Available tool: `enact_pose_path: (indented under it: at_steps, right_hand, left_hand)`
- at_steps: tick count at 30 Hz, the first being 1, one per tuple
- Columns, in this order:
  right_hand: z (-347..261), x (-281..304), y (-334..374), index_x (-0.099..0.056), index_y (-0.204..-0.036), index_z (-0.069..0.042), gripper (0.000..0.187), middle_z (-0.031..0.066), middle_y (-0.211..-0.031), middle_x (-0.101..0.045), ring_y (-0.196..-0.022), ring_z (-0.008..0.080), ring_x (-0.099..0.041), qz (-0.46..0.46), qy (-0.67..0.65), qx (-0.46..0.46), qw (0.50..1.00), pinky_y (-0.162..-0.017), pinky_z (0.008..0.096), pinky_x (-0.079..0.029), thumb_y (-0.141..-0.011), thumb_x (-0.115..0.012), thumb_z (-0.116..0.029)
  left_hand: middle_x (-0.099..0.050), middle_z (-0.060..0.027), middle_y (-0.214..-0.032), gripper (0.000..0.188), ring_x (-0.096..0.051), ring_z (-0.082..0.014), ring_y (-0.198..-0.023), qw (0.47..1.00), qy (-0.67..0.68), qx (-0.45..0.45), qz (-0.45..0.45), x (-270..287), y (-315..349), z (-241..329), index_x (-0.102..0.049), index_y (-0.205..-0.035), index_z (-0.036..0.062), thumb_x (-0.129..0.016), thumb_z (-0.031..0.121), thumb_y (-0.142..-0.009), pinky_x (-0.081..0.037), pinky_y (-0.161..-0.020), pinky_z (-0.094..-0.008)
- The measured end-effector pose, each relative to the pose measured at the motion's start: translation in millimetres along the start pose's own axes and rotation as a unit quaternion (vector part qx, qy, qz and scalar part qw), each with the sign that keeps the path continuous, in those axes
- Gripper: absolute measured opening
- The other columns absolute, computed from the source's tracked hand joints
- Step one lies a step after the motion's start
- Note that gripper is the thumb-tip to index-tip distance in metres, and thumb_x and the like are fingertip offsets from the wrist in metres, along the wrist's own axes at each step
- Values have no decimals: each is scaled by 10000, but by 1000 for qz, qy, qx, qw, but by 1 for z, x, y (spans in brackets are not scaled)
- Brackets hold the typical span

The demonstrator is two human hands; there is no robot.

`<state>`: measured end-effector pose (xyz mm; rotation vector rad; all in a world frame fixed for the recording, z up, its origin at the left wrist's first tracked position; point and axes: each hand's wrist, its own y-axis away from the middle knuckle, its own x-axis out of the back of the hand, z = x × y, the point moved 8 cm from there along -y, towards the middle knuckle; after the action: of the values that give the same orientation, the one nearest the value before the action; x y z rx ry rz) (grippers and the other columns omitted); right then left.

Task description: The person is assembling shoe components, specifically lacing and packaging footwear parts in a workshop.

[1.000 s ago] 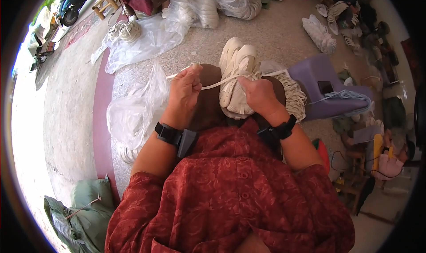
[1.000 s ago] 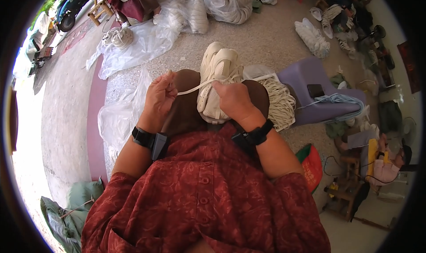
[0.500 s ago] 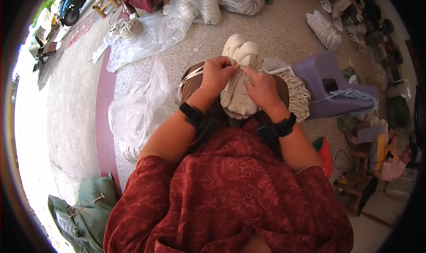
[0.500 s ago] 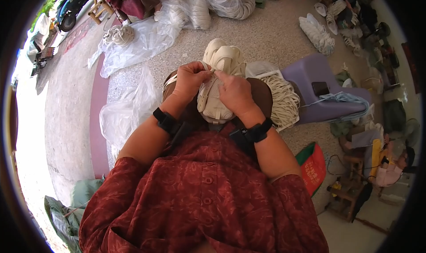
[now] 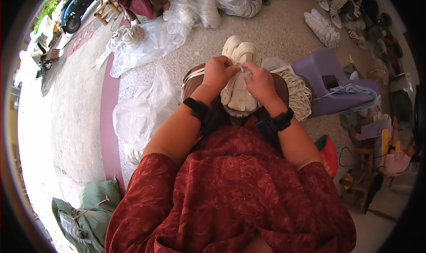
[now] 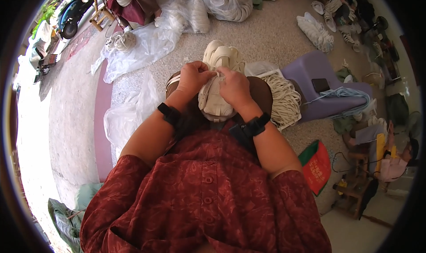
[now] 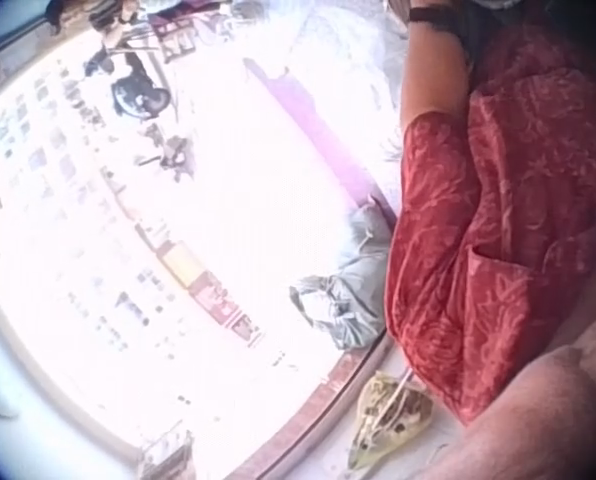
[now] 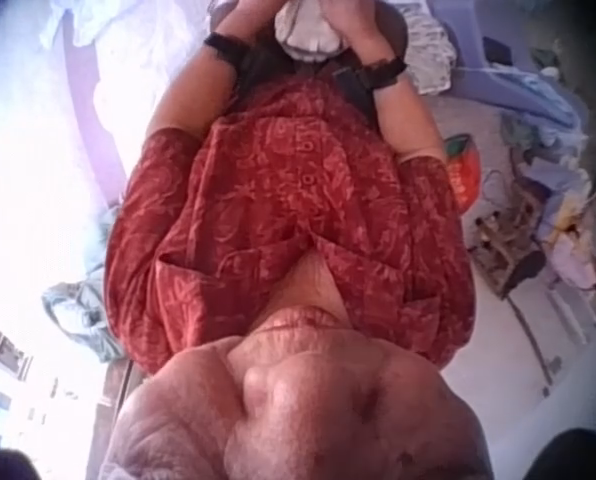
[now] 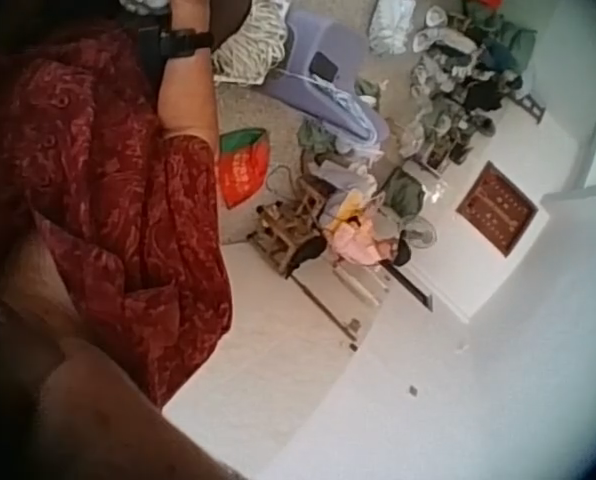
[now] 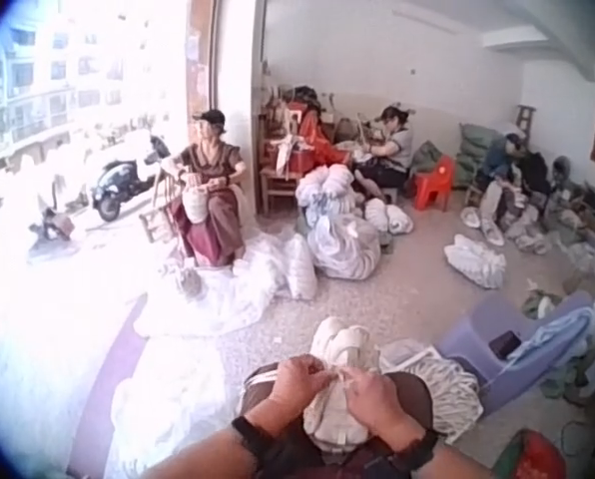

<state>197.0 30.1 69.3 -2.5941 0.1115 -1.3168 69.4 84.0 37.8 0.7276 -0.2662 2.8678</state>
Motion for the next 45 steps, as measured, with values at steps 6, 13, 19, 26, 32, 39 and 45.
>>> enact_pose_path:
  at_steps: [6, 13, 19, 26, 32, 39, 45]
  right_hand:
    - [-1, 1, -1, -565, -789, -56, 90, 171, -738, -610, -752, 377, -592, 22, -1, -11, 1000, -652, 465, -461, -718, -574, -110]
    - [-8, -10, -9, -638, -728, -53, 133, 184, -750, -629, -740, 364, -615, -47, 146, -30, 988, -645, 446, -486, -711, -590, -176]
    - [-3, -17, -18, -671, -752, -47, 140, 190, -766, -641, -753, 347, -633, -90, 181, -55, 978, -661, 425, -507, -685, -607, -151]
    - [-6, -19, -13, -670, -743, -40, 138, 182, -741, -637, -750, 338, -637, -87, 203, -65, 973, -648, 423, -509, -675, -618, -147]
    - [-13, -22, -2, -624, -703, -34, 127, 155, -661, -628, -646, 324, -637, -48, 230, 35, 971, -574, 411, -509, -731, -578, -149]
    - [-32, -32, 0, -585, -650, -56, 127, 128, -623, -618, -608, 290, -635, -79, 269, 202, 938, -526, 387, -502, -740, -527, -125]
    - [-139, 16, 93, -414, -570, -22, 259, 72, -505, -442, -437, 185, -400, -357, -352, 219, 837, -447, 337, -335, -813, -470, -90]
  left_hand:
    - [-631, -112, -687, 155, -624, -271, -669, 968, -205, -143, 36, -7, 11, 22, -625, -727, 16, -638, 169, -740, -498, -610, -377]
    - [-614, -122, -831, 112, -597, -321, -862, 915, -328, -211, -104, -25, 25, 44, -618, -808, 42, -570, 113, -736, -499, -733, -402]
    - [-649, -143, -767, 154, -636, -277, -722, 963, -193, -128, -139, -17, -5, 12, -663, -818, 12, -598, 91, -703, -507, -691, -367]
    - [-673, -111, -750, 169, -627, -133, -691, 965, 1, -123, -231, -14, -5, 6, -676, -879, -8, -611, 62, -739, -497, -673, -264]
    - [-652, -159, -761, 153, -647, -264, -717, 985, 74, -94, -121, -8, 9, -1, -688, -821, 43, -601, 104, -711, -497, -669, -328]
    - [-646, -162, -742, 158, -637, -293, -706, 989, 15, -88, -115, -7, 8, 0, -668, -815, 32, -592, 112, -702, -499, -664, -357]
    - [-628, -97, -696, 150, -613, -191, -652, 994, -9, -93, -58, -6, 7, -9, -611, -832, 10, -636, 99, -713, -483, -613, -326]
